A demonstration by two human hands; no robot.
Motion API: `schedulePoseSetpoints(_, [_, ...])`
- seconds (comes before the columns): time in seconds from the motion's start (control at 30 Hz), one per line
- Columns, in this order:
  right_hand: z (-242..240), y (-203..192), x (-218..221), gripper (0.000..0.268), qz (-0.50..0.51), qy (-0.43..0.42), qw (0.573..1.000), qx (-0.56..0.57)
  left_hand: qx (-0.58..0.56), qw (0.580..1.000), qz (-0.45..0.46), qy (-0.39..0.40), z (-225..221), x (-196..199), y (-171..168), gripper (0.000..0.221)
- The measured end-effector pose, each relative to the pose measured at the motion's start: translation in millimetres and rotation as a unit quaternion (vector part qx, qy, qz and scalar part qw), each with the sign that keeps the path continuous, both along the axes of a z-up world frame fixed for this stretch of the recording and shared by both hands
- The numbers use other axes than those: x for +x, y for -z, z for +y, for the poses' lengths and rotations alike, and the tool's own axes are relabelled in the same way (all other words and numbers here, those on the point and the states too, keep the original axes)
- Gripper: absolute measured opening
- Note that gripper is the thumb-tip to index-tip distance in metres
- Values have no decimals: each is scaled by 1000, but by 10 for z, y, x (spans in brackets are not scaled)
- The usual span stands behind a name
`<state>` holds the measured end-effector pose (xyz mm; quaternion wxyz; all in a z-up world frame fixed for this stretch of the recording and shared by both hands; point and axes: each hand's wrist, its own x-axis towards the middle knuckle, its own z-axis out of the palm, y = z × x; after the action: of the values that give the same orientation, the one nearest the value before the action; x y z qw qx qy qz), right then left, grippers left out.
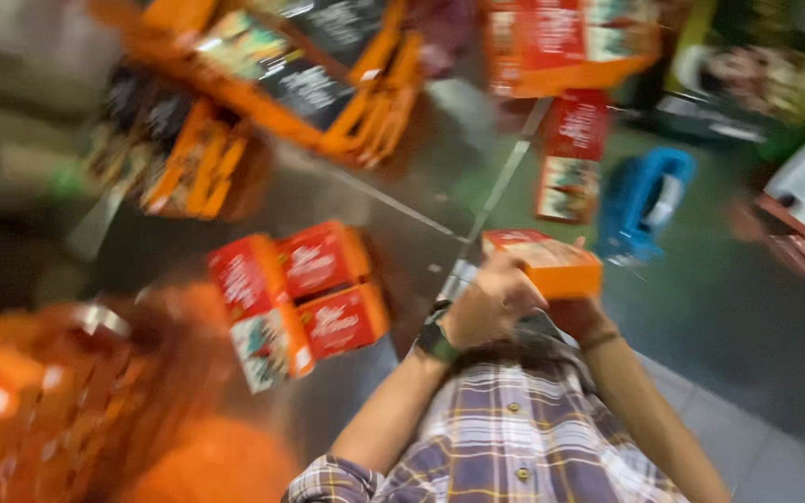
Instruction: The person assembles, tapes, and stacks small cardboard product boxes on a work surface, handling them individually and placing finished ones in organized piles.
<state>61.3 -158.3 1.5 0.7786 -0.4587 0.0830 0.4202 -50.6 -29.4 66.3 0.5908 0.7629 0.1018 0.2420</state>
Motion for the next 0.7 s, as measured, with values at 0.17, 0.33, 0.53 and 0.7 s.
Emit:
schedulePoseSetpoints(0.17, [400,-464,-190,71,46,-197,979,-13,-101,990,-47,89,286,-902,-636,38])
schedulePoseSetpoints(0.33, [1091,-935,-810,92,-48,-328,944,1,44,957,-30,-286,994,-1637,-546,24])
schedulePoseSetpoints(0.53, [1661,-523,-1372,91,-307,-411,857,-44,131,800,411,-417,1343,-2351,-325,93])
schedulePoseSetpoints(0.7, [1726,-531,-1461,91,-442,-425,772,-165,58,785,460,-410,1418,-2412,-250,98])
